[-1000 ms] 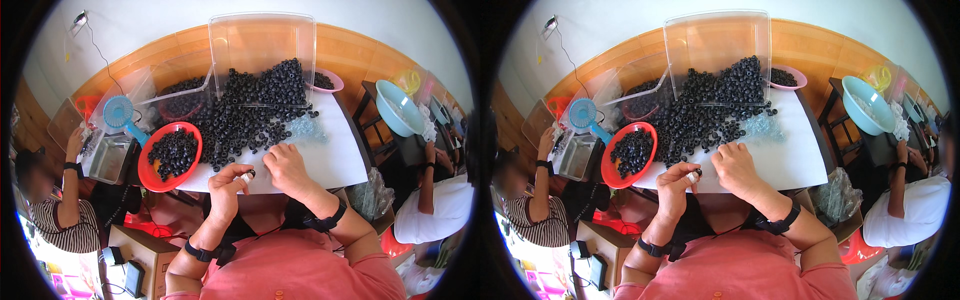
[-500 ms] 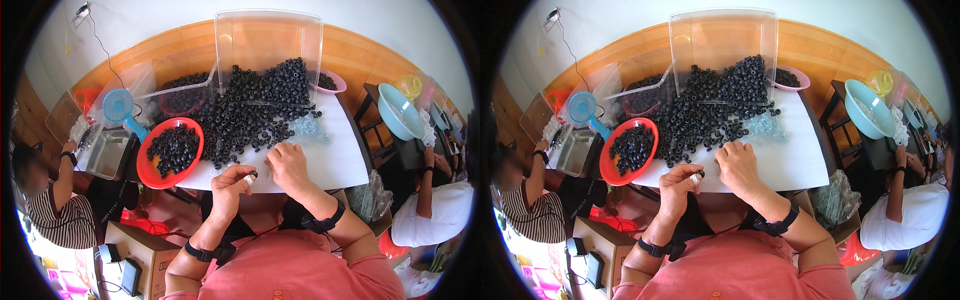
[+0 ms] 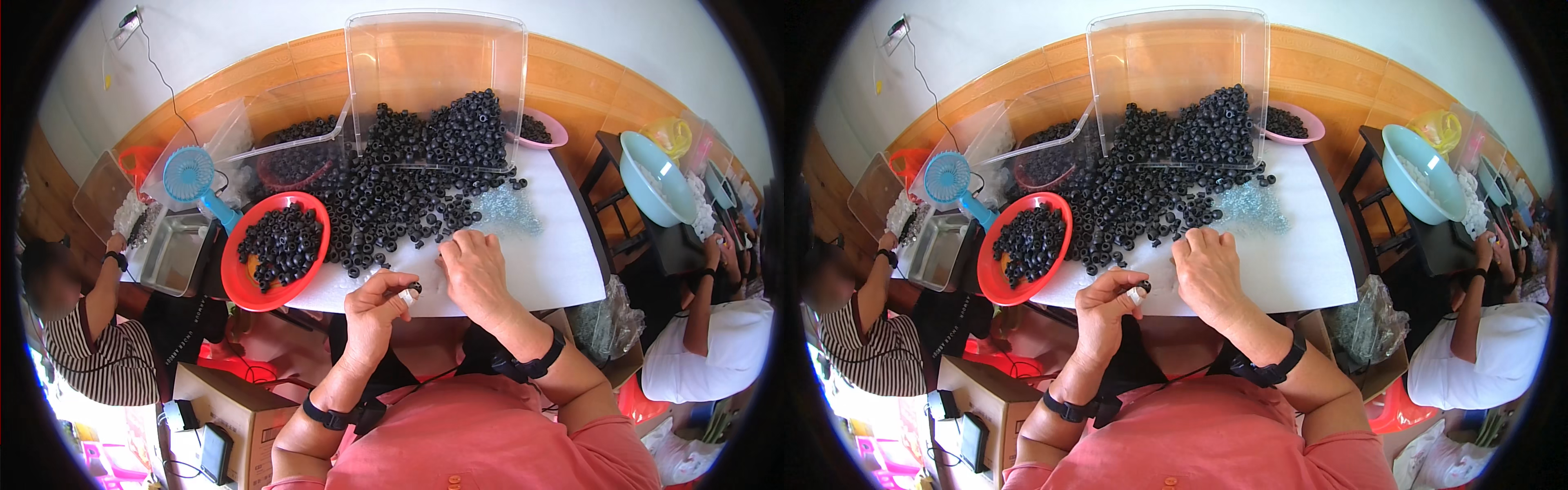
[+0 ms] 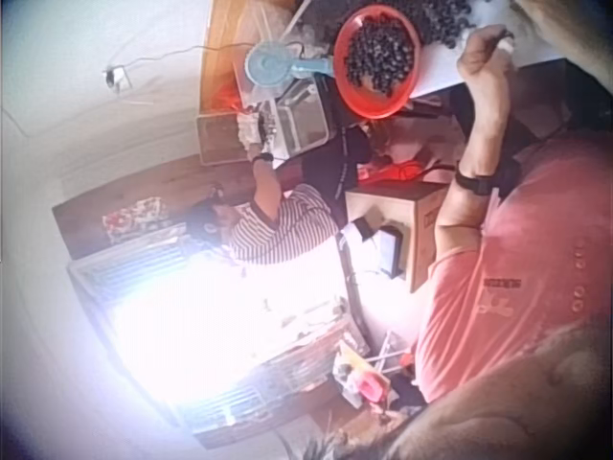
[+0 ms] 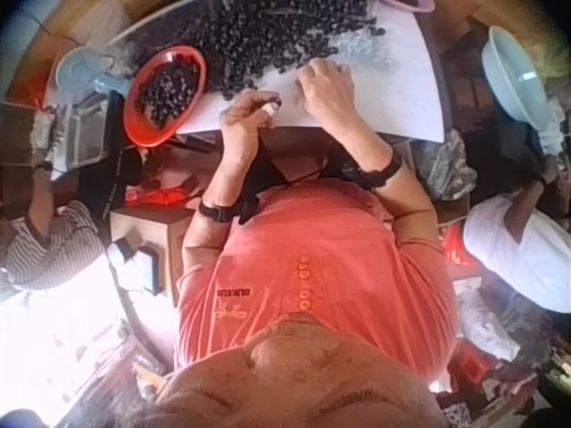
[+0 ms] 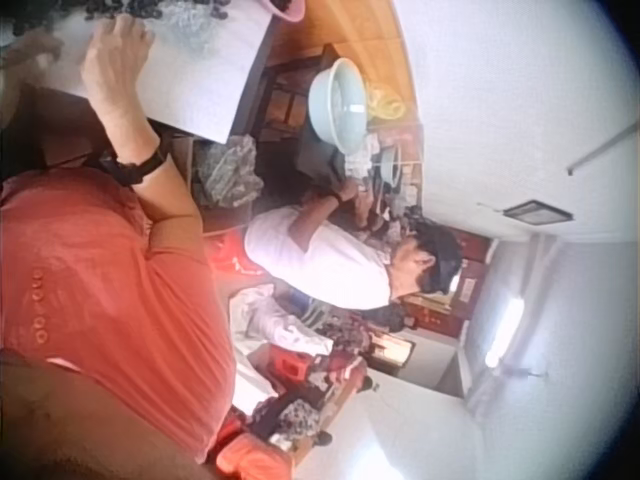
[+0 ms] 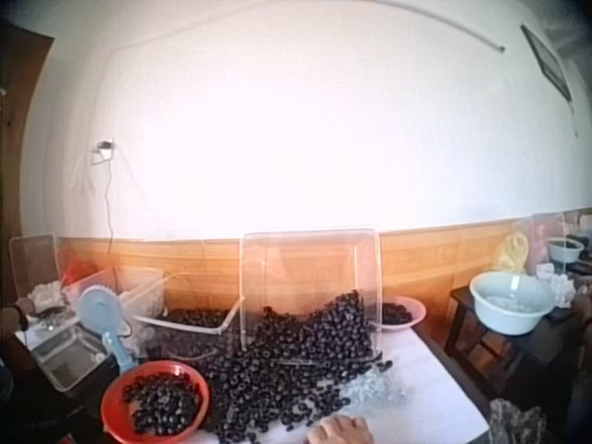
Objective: Assembling small black plastic or rubber shoe components by hand at a workstation.
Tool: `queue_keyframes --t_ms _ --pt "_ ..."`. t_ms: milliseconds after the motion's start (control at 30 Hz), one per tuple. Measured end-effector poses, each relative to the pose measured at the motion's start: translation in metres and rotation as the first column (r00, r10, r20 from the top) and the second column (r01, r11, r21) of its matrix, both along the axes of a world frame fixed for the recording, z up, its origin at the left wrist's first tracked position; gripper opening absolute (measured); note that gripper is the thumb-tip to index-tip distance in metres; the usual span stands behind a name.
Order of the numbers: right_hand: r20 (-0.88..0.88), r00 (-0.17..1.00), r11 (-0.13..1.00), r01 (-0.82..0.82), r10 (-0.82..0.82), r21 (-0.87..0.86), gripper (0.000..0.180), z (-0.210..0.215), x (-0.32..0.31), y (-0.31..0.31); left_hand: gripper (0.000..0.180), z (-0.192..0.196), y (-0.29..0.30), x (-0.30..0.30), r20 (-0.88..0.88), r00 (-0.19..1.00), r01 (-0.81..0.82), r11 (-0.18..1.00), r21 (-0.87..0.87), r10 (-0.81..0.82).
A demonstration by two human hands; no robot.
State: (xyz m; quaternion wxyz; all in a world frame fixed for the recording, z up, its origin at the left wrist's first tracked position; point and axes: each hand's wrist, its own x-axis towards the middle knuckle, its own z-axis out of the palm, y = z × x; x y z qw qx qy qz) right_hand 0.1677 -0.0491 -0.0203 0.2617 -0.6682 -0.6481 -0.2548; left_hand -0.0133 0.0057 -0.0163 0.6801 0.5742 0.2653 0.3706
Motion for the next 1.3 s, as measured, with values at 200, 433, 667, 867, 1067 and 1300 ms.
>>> queue_keyframes --t_ms 200,433,667,867,1067,1300 --pt "-0.012 1.0 1.0 -0.016 0.015 -0.014 0.012 0.0022 0.0004 -0.0031 0.017 -0.0004 -0.0013 0.0007 -0.024 1.0 -0.005 0.997 0.079 0.007" --pt "-0.047 0.998 0.999 -0.046 0.045 -0.017 0.012 0.0034 0.0006 -0.0041 0.018 -0.0009 -0.0024 0.0013 -0.015 1.0 -0.003 0.997 0.078 0.004" --pt "-0.11 0.987 0.993 -0.118 0.119 0.014 0.018 0.0024 0.0025 -0.0062 0.018 0.0008 -0.004 0.0013 -0.016 1.0 0.003 0.996 0.09 -0.002" --pt "-0.125 0.983 0.99 -0.138 0.137 0.006 0.019 0.0036 0.0024 -0.0063 0.019 0.001 -0.0051 0.0015 -0.004 1.0 0.003 0.995 0.098 -0.003" --pt "-0.158 0.977 0.989 -0.147 0.144 -0.005 0.027 0.005 0.0013 -0.0077 0.02 0.001 -0.005 0.0009 -0.016 1.0 0.025 0.994 0.111 -0.024" --pt "-0.141 0.977 0.987 -0.163 0.162 0.004 0.02 0.0018 0.0024 -0.0064 0.021 0.0009 -0.0058 0.0015 -0.003 1.0 0.025 0.994 0.109 -0.025"
